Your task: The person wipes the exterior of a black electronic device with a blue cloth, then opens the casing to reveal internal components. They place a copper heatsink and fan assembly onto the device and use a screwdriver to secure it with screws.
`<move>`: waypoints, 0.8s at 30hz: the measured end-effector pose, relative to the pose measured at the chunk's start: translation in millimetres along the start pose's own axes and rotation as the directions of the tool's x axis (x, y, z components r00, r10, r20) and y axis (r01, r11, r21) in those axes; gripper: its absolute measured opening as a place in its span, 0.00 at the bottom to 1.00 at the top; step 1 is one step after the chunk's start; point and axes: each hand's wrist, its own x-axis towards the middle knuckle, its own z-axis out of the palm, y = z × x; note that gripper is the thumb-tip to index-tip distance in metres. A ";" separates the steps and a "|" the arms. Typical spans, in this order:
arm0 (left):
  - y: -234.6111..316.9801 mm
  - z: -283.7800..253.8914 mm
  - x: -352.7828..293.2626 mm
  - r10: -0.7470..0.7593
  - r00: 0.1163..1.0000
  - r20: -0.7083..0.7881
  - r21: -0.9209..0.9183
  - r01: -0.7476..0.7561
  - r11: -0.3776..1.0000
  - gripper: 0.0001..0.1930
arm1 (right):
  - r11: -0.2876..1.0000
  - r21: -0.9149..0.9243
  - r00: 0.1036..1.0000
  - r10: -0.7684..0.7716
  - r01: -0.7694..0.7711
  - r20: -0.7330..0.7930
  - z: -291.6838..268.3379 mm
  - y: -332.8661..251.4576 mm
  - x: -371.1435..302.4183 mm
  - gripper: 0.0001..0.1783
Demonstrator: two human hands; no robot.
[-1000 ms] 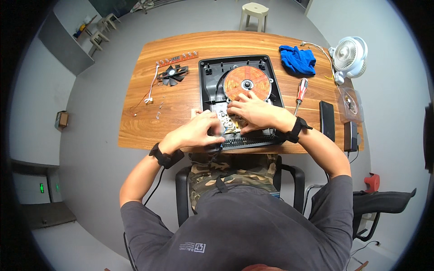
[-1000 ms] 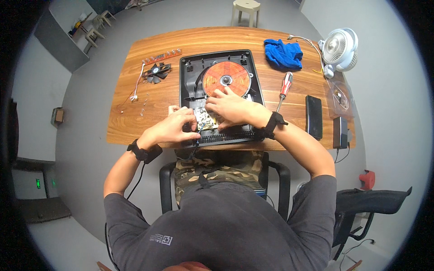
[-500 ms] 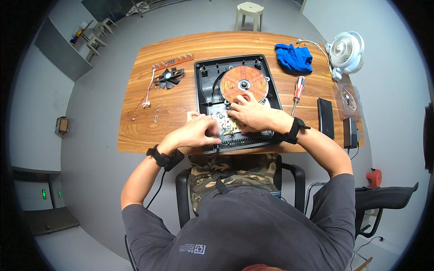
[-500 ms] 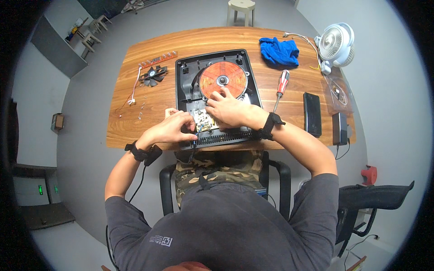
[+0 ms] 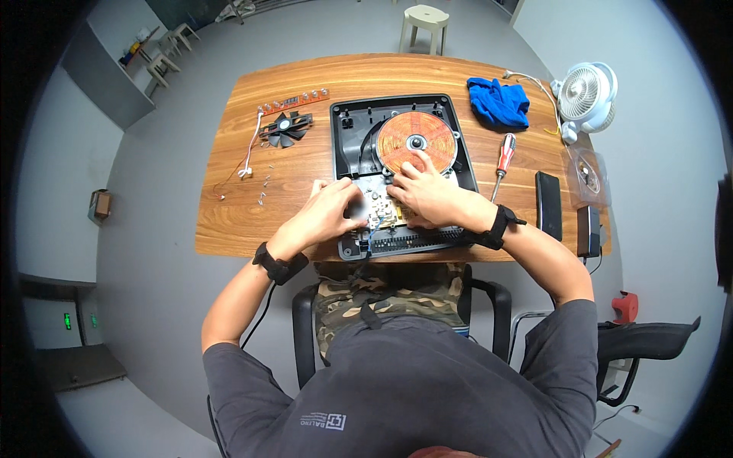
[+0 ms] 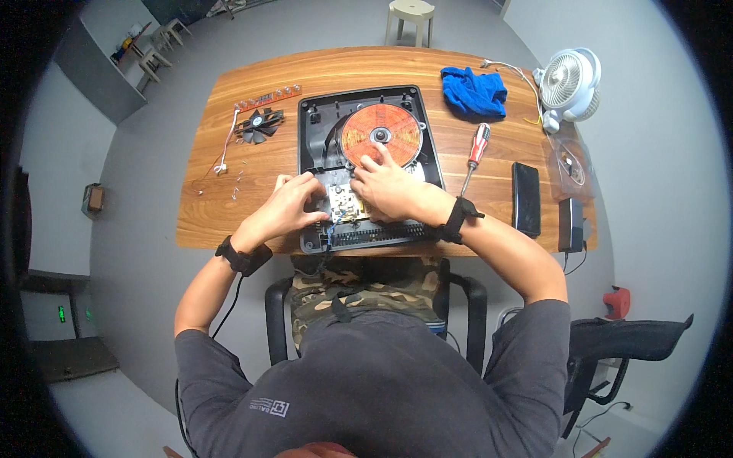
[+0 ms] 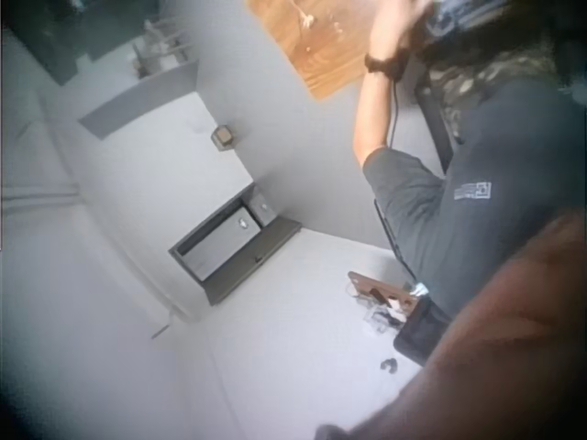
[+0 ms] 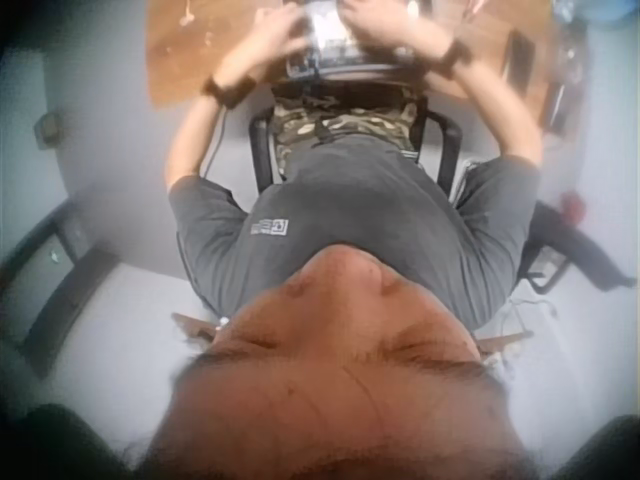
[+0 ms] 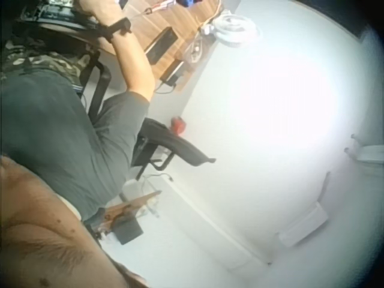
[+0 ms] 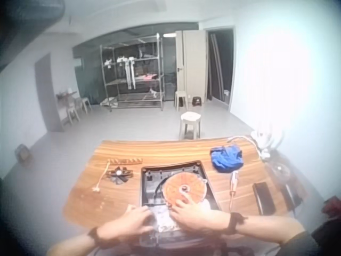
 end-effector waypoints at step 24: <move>2.8 18.1 2.0 -0.073 0.991 -0.112 -0.095 0.063 0.993 0.30 | 0.997 0.071 0.992 0.032 -0.024 -0.122 6.8 1.8 0.9 0.42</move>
